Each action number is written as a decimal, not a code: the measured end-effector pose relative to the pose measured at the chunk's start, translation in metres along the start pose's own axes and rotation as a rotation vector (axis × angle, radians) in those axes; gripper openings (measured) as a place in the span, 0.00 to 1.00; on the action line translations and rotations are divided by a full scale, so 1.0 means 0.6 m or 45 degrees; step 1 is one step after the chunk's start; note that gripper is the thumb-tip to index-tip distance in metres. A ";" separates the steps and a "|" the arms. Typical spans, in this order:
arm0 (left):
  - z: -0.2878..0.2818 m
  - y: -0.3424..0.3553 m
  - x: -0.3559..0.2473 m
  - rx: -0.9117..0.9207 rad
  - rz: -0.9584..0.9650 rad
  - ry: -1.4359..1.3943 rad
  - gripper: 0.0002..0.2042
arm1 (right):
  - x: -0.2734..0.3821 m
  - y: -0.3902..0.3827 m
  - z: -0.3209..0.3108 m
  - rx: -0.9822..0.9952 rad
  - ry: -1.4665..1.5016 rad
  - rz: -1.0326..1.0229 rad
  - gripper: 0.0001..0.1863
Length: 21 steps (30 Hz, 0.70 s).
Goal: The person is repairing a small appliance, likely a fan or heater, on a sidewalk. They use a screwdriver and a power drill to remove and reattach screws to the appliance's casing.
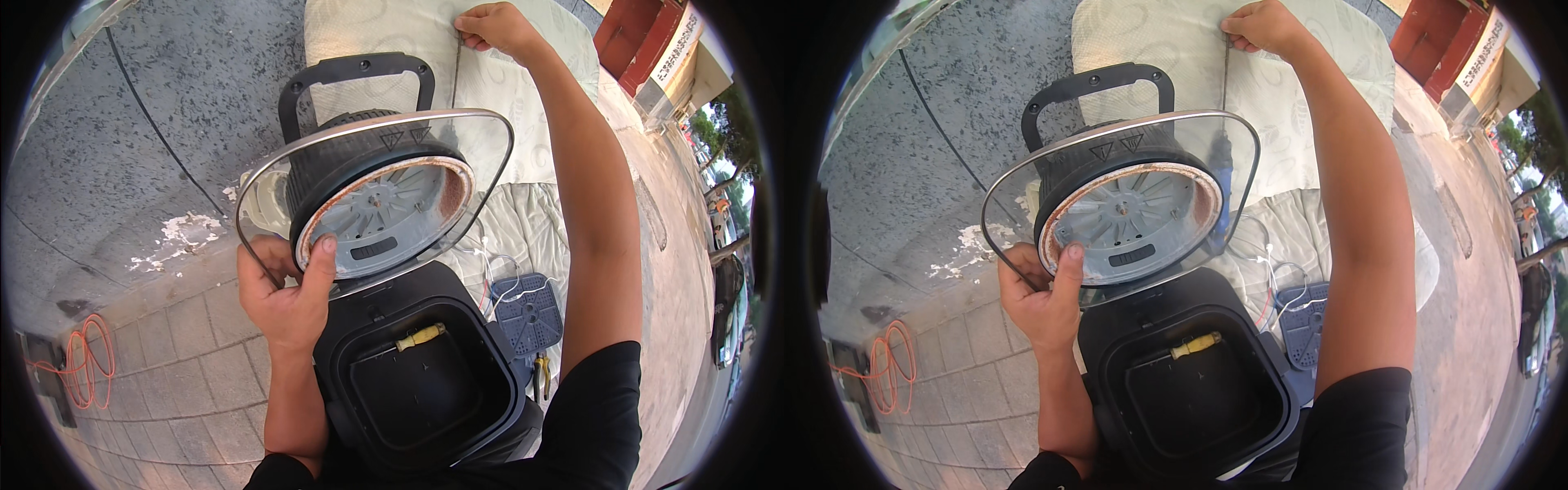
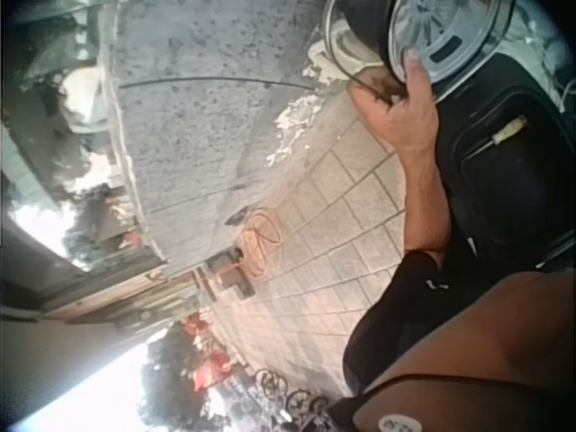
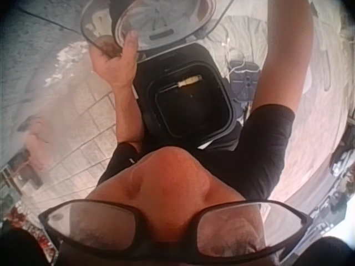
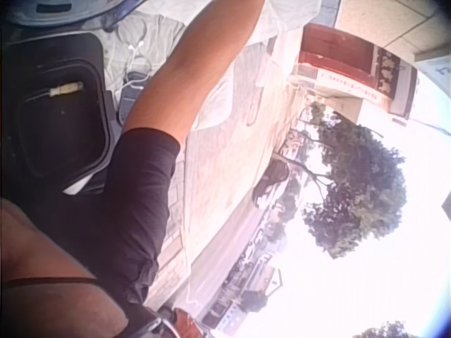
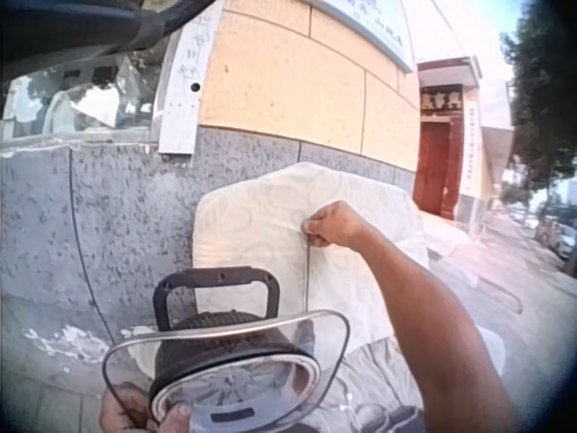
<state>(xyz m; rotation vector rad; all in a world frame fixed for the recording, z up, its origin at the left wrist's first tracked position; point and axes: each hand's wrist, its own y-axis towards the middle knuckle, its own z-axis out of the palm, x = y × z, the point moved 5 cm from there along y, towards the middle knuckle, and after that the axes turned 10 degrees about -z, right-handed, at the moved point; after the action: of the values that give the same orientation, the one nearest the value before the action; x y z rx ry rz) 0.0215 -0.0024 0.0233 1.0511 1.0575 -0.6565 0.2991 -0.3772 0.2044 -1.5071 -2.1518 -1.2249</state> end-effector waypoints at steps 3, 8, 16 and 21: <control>0.000 0.001 -0.004 0.001 0.015 0.012 0.20 | 0.010 -0.003 0.002 0.054 -0.069 0.032 0.11; -0.002 0.002 -0.007 0.002 0.034 0.033 0.20 | 0.041 -0.024 0.008 0.024 -0.313 -0.105 0.10; -0.004 0.003 -0.001 -0.018 0.039 0.075 0.20 | 0.066 -0.084 -0.012 -0.172 -0.526 -0.198 0.11; -0.009 0.002 -0.007 0.058 -0.040 0.141 0.20 | 0.088 -0.152 -0.084 -0.362 -0.537 -0.331 0.13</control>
<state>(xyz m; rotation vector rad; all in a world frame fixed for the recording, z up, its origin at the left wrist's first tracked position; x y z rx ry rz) 0.0189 0.0029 0.0270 1.1222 1.1614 -0.6563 0.1847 -0.3904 0.2228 -1.7756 -2.6012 -1.4559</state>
